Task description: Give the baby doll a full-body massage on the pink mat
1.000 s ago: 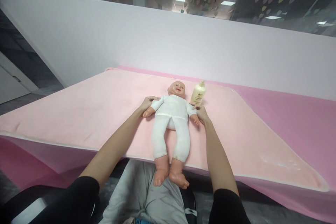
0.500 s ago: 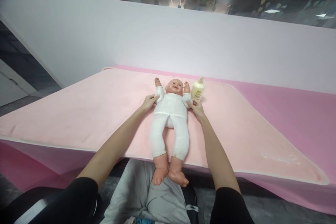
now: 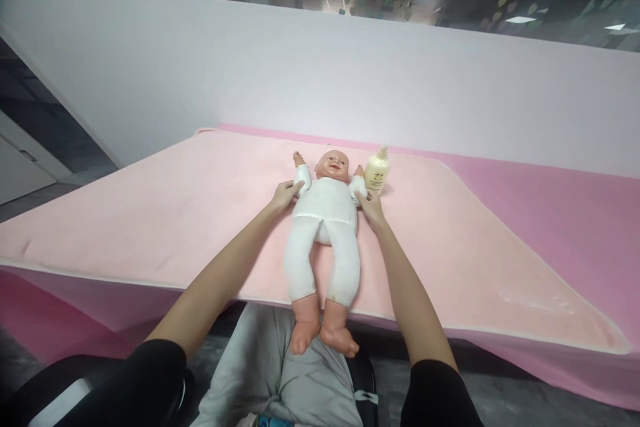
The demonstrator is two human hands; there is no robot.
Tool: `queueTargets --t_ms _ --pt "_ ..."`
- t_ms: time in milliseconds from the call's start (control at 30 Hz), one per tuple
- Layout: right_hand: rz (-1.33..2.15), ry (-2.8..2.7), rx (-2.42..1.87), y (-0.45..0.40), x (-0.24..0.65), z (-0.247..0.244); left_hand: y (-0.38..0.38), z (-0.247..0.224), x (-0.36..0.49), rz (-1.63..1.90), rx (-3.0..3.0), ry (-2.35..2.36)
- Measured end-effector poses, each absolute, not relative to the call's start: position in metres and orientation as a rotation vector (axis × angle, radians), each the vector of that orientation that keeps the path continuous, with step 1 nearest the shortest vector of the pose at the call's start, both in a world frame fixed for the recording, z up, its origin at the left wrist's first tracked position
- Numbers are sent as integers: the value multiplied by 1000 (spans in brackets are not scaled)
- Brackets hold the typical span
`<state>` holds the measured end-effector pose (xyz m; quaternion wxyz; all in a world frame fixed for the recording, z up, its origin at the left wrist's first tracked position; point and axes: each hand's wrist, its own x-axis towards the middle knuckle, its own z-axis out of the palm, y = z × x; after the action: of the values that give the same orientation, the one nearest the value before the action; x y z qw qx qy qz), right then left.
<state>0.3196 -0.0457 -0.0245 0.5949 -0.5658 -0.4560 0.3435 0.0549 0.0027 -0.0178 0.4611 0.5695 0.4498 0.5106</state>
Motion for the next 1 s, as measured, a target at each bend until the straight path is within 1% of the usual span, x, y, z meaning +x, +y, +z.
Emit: queueTargets --t_ms 67,133,333,667,900,1000 --pt "985 -1013 -1187 -50 326 -23 5 -19 50 1235 1254 911" --pt "1086 -984 -1128 -55 331 -20 6 -17 46 1222 1199 806" --pt "1182 -1053 -1014 -62 334 -13 3 -11 36 1191 1196 780" --pt "1128 -997 -1023 -65 335 -19 6 -15 25 1147 1297 828" --pt "1076 -980 -1000 -65 337 -13 1 -7 33 1135 1290 689" --pt "1044 -991 -947 -62 335 -14 4 -11 38 1142 1309 785"
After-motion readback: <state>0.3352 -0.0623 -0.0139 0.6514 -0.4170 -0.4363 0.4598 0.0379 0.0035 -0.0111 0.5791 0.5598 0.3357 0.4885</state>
